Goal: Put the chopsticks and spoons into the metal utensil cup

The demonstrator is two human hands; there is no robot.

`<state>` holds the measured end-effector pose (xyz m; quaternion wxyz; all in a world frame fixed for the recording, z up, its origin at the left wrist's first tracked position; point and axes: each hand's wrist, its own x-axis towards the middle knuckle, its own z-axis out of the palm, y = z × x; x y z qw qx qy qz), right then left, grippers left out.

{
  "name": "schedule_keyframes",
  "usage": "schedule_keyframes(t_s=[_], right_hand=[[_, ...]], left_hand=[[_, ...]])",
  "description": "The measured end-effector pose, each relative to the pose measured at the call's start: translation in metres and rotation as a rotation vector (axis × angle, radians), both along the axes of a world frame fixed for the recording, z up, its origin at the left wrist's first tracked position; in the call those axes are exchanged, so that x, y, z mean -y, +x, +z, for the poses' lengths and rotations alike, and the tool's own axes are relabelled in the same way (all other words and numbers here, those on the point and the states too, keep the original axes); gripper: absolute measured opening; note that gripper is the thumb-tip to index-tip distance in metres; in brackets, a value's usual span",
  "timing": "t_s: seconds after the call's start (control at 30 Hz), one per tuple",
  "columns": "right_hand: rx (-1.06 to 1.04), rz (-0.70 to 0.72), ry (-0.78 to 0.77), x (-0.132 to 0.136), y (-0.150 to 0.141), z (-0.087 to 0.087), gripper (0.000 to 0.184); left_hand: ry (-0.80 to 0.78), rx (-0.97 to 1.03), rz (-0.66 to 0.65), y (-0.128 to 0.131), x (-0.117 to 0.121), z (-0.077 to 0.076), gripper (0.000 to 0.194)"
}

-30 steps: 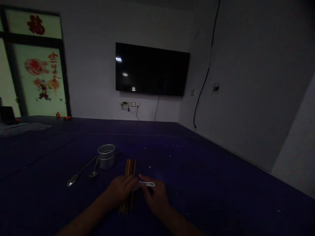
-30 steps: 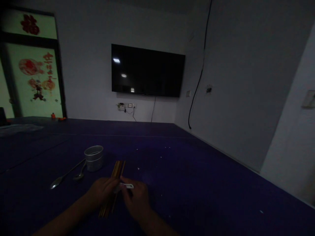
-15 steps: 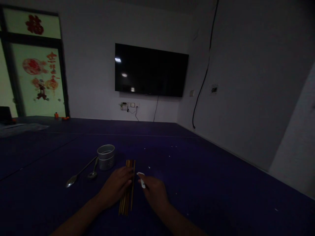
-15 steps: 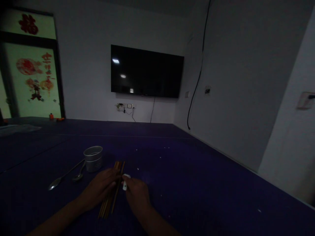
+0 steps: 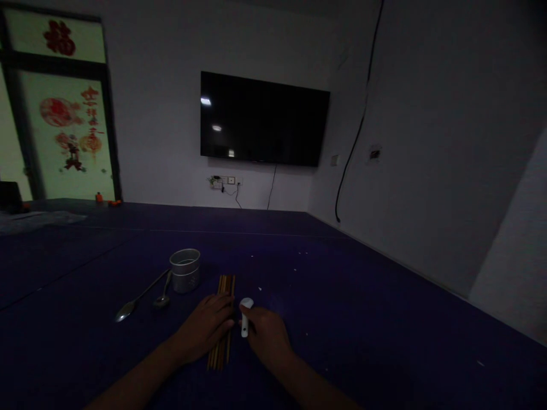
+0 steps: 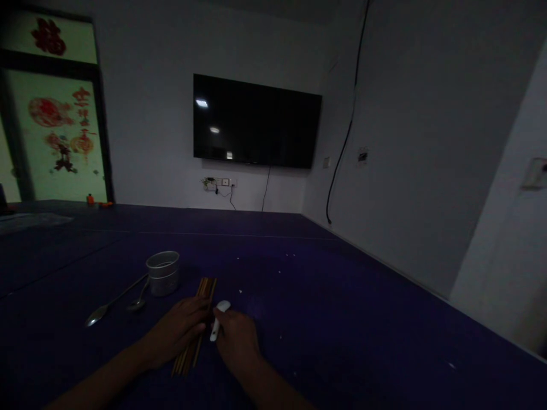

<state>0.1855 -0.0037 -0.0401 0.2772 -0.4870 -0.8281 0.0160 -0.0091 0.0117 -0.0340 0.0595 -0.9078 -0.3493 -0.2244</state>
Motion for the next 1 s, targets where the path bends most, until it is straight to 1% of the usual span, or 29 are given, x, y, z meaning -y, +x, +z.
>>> schedule_keyframes(t_s=[0.13, 0.37, 0.5, 0.63, 0.73, 0.9, 1.0], right_hand=[[0.021, 0.021, -0.024, -0.002, 0.002, -0.004, 0.049], [-0.007, 0.079, -0.029, 0.001, 0.001, -0.004, 0.048], [-0.008, 0.112, -0.043, 0.002, 0.001, -0.002, 0.046], [0.002, 0.133, -0.040, 0.003, 0.001, -0.001, 0.050], [0.008, 0.129, -0.050, 0.005, 0.000, 0.000, 0.053], [0.081, 0.145, -0.135, 0.008, 0.000, 0.003, 0.067], [0.103, 0.169, -0.154, 0.009, 0.001, 0.003, 0.066]], left_hand=[[0.013, 0.021, -0.011, 0.001, 0.001, 0.001, 0.033], [-0.017, 0.025, -0.010, 0.001, 0.001, 0.000, 0.031], [-0.042, 0.034, -0.013, 0.002, 0.004, 0.004, 0.030], [-0.094, 0.016, -0.030, 0.003, 0.005, 0.008, 0.029], [-0.107, 0.030, -0.021, 0.003, 0.004, 0.007, 0.029], [-0.100, 0.041, -0.009, 0.003, 0.003, 0.005, 0.031], [-0.104, 0.043, -0.020, 0.003, 0.003, 0.005, 0.031]])
